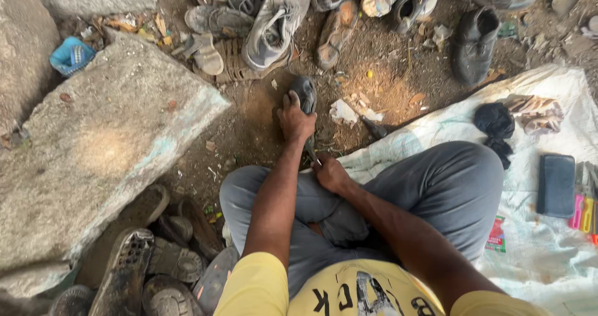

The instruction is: The person sits on the ground and uses a knife to scrape and clean the soles and edges of several worn shoes. They handle each shoe individually, turning them over to access different areas, and place them aside after treatment.

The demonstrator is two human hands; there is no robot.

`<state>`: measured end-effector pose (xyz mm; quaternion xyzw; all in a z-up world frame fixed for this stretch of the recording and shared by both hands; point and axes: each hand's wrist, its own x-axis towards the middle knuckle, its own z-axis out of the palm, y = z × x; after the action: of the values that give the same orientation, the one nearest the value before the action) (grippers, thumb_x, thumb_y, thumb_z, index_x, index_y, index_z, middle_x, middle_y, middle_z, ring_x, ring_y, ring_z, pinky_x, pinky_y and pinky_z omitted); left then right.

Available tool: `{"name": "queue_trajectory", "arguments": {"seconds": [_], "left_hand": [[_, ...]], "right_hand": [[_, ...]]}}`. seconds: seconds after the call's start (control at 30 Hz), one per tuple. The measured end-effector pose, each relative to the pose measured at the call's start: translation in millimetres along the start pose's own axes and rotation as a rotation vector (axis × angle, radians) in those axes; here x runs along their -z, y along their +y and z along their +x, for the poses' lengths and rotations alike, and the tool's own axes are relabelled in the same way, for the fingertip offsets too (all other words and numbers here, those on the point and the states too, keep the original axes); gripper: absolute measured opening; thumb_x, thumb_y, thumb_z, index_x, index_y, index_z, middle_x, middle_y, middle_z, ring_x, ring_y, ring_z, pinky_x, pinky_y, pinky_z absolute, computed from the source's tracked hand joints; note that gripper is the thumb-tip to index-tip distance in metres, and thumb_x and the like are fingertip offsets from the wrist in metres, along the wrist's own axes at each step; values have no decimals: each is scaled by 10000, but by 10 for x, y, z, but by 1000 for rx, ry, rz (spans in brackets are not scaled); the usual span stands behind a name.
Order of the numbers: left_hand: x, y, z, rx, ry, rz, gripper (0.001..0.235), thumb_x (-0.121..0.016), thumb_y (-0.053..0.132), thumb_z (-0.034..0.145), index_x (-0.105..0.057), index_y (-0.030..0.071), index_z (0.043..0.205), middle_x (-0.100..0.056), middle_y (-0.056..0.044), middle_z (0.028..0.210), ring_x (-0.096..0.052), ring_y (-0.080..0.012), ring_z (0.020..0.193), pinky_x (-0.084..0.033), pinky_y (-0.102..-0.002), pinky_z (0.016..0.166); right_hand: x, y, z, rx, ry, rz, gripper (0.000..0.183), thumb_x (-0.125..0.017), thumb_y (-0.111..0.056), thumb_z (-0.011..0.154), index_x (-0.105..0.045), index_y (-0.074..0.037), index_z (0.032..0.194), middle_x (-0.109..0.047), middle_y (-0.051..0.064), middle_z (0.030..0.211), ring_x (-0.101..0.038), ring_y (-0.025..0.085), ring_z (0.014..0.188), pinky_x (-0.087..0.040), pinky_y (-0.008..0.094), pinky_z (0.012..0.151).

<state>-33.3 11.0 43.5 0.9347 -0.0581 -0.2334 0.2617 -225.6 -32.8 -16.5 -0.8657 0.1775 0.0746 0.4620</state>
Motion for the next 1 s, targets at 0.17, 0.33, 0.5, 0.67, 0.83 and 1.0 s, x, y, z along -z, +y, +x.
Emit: {"name": "queue_trajectory", "arguments": {"seconds": [0.17, 0.33, 0.5, 0.67, 0.83, 1.0], "left_hand": [[20, 38, -20, 31, 30, -25, 989, -823, 315, 782, -295, 144, 1600, -288, -100, 1648, -414, -445, 1371, -426, -506, 1132], [-108, -26, 19, 50, 48, -70, 926, -811, 342, 814, -336, 171, 1590, -309, -96, 1652, -417, -465, 1364, -419, -534, 1113], [-469, -375, 375, -81, 198, -152, 953, -870, 376, 762, -403, 78, 1537, -438, -202, 1535, -492, -477, 1321, -425, -515, 1128], [-467, -302, 418, 105, 303, -652, 829, -799, 430, 774, -556, 19, 1453, -650, -231, 1400, -654, -427, 1228, -554, -507, 1011], [94, 60, -11, 61, 513, 237, 1030, -813, 556, 695, -455, 21, 1498, -427, -384, 1522, -512, -535, 1253, -491, -552, 905], [257, -168, 433, -861, 114, 416, 472, -553, 489, 986, -767, 69, 982, -743, -98, 1125, -618, -262, 1243, -247, -544, 1250]], "right_hand": [[405, -618, -261, -428, -192, 164, 374, -596, -230, 993, -609, -38, 1313, -656, 271, 873, -588, 421, 687, -486, 547, 629], [447, -565, -182, -506, -238, 257, 389, -595, -274, 1027, -596, -26, 1327, -633, 236, 761, -563, 312, 517, -475, 515, 530], [21, 90, 142, 133, 40, 56, 500, -647, -238, 992, -548, 40, 1396, -705, 323, 868, -686, 452, 749, -532, 545, 643], [227, 143, 223, 10, -42, -277, 471, -596, -306, 981, -573, -36, 1367, -718, 301, 906, -702, 467, 849, -549, 561, 774], [489, 132, 495, 41, -52, -557, 449, -586, -388, 1014, -601, -83, 1343, -722, 232, 887, -707, 434, 802, -562, 551, 726], [781, -135, 482, -106, -145, -303, 395, -602, -380, 999, -636, -173, 1334, -729, 260, 863, -711, 449, 830, -560, 543, 758]]}}
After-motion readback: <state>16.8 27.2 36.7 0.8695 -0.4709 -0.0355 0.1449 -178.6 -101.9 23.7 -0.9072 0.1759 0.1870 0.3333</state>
